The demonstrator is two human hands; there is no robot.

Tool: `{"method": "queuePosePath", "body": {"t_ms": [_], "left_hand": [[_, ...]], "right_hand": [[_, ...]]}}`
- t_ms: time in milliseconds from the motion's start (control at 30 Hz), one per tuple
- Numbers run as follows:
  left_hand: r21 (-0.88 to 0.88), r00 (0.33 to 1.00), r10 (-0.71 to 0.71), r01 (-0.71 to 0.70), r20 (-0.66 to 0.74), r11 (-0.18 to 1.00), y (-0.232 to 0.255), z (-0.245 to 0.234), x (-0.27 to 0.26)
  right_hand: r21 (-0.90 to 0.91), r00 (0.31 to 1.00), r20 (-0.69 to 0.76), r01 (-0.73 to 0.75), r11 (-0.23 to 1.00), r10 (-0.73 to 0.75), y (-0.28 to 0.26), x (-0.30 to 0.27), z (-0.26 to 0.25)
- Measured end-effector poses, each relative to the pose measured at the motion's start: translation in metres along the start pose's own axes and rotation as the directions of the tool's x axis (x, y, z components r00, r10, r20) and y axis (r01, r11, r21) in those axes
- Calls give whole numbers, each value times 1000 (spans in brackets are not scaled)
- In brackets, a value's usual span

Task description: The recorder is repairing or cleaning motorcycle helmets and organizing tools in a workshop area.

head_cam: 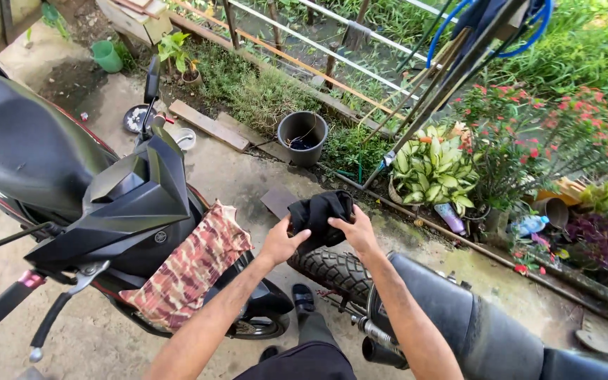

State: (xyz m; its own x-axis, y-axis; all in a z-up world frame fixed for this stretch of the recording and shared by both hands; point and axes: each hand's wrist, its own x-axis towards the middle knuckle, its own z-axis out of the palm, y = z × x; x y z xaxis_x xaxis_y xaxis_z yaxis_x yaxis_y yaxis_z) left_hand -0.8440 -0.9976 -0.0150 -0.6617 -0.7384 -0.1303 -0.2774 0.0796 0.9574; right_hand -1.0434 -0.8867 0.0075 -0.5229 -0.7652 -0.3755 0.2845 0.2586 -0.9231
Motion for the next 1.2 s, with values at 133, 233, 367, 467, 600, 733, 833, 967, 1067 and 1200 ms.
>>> {"method": "queuePosePath", "body": {"t_ms": [133, 233, 367, 467, 600, 733, 833, 967, 1067, 1200], "left_hand": [[30, 986, -167, 168, -24, 985, -13, 2, 39], [-9, 990, -135, 135, -38, 991, -25, 5, 62], [-52, 976, -215, 213, -28, 976, -16, 10, 81], [-41, 965, -261, 260, -31, 965, -12, 15, 94], [-60, 963, -268, 266, -37, 962, -16, 14, 104], [-67, 954, -291, 286, -78, 956, -15, 7, 108], [-110, 953, -284, 273, -104, 956, -25, 2, 108], [-87, 943, -311, 302, -119, 949, -19, -8, 105], [-93, 935, -328, 318, -137, 944, -17, -10, 103], [-106, 928, -333, 319, -168, 942, -16, -13, 102]], "right_hand": [[-12, 1000, -16, 23, 1000, -23, -5, 57, -15], [-24, 998, -58, -9, 1000, 7, -11, 94, -27], [48, 997, -75, 12, 999, -8, -3, 143, -44], [58, 995, -100, 37, 998, -31, 22, 188, -64], [162, 974, -122, -172, 972, 192, -7, 203, -59], [118, 966, -84, -235, 965, 246, 13, 242, -73], [131, 967, -61, -239, 962, 249, 26, 264, -82], [164, 969, -46, -234, 958, 245, 12, 272, -80], [126, 962, -34, -265, 956, 271, 5, 270, -75], [22, 963, 20, -268, 963, 267, 0, 264, -67]]}}
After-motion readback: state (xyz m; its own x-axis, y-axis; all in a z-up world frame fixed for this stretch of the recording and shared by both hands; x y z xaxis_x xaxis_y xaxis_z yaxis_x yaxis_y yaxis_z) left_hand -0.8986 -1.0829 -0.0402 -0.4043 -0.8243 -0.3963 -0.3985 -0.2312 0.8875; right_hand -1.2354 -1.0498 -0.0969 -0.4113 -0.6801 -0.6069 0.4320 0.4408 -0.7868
